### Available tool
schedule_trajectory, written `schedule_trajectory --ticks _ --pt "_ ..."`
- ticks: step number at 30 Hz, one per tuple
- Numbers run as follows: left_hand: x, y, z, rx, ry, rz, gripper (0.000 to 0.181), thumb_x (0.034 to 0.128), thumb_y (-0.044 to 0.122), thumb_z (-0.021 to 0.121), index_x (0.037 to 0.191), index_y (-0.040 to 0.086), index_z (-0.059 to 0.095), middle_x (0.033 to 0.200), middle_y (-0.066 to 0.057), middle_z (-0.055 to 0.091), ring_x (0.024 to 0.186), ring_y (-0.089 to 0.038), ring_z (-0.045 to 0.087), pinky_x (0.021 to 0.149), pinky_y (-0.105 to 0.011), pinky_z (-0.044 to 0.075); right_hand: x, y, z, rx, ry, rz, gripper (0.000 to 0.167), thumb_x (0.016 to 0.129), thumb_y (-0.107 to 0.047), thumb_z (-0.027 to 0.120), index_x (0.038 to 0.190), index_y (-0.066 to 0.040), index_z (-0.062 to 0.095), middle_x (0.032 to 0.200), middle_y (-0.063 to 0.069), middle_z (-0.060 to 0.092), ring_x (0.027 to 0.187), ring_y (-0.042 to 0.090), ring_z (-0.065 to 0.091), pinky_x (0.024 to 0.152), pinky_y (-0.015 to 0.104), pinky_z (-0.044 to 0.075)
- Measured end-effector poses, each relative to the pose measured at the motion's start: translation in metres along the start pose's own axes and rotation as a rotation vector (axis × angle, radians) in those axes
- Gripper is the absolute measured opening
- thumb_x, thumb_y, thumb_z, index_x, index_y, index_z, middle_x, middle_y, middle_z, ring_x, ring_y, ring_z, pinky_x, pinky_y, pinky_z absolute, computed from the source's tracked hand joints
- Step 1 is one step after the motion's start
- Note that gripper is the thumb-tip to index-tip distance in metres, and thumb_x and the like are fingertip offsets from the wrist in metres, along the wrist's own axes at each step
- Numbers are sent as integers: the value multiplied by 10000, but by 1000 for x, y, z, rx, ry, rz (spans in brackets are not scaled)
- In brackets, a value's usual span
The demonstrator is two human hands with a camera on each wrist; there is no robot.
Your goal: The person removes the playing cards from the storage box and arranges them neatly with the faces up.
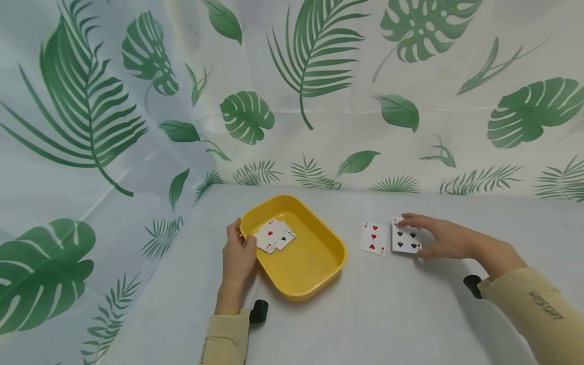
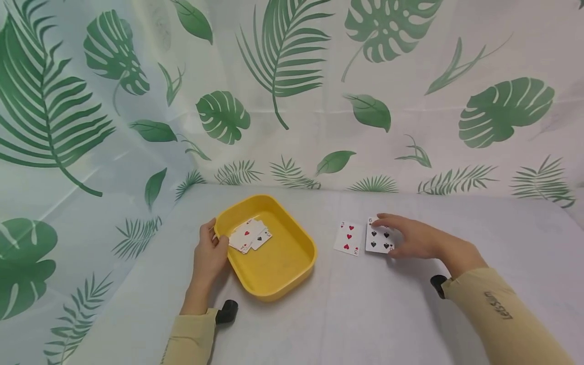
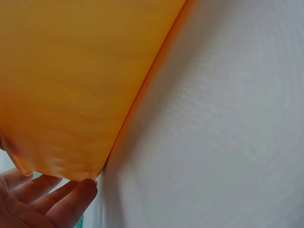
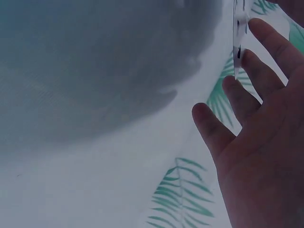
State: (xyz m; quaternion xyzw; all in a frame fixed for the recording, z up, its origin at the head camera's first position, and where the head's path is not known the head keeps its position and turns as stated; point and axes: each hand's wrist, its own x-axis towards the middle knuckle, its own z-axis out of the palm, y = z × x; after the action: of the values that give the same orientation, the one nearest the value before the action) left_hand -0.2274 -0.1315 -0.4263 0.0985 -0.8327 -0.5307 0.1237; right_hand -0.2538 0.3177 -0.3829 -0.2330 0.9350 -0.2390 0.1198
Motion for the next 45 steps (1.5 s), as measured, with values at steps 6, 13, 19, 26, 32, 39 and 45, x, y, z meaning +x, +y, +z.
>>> schedule_trajectory --ticks 6,13,19,26,32,39,45 --pt "0 0 -1 -2 -2 -2 568 981 130 493 1521 52 332 1546 -188 411 1368 -380 458 1104 -486 393 -6 14 3 10 -17 42 658 777 -116 783 1399 -139 570 1552 211 369 1382 520 312 1038 715 320" --pt "1 -1 -1 -7 0 -8 571 976 128 491 1520 55 333 1546 -188 411 1365 -384 460 1101 -484 397 -8 24 8 28 -19 3 646 759 -105 808 1366 -101 588 1517 251 400 1372 535 308 1049 716 299" --pt "1 -1 -1 -8 1 -12 572 977 130 494 1521 59 333 1544 -185 415 1364 -381 461 1101 -487 397 -6 25 9 27 -35 -14 647 759 -90 795 1369 -98 581 1511 269 394 1368 545 304 1043 709 311" --pt "1 -1 1 -12 0 -18 581 973 129 497 1525 62 330 1550 -180 408 1365 -388 457 1094 -493 405 -5 28 11 27 -32 -18 659 743 -73 797 1366 -89 583 1507 276 394 1362 547 305 1034 715 310" --pt "1 -1 3 -14 10 -9 574 977 131 509 1520 63 338 1544 -179 419 1355 -386 471 1087 -492 413 -7 27 5 10 11 6 695 774 -136 794 1419 -74 542 1515 256 402 1365 547 308 1025 733 303" --pt "1 -3 3 -10 14 3 568 974 130 509 1514 60 347 1542 -174 425 1352 -388 475 1089 -497 408 -12 24 -7 -18 66 45 689 855 -224 763 1466 -79 477 1502 255 423 1357 532 342 1006 728 332" --pt "1 -2 2 -10 4 2 577 975 132 503 1523 62 335 1551 -176 412 1360 -392 464 1087 -495 411 -11 16 -16 -92 142 52 704 901 -306 737 1501 -101 432 1468 287 447 1297 517 435 969 695 392"
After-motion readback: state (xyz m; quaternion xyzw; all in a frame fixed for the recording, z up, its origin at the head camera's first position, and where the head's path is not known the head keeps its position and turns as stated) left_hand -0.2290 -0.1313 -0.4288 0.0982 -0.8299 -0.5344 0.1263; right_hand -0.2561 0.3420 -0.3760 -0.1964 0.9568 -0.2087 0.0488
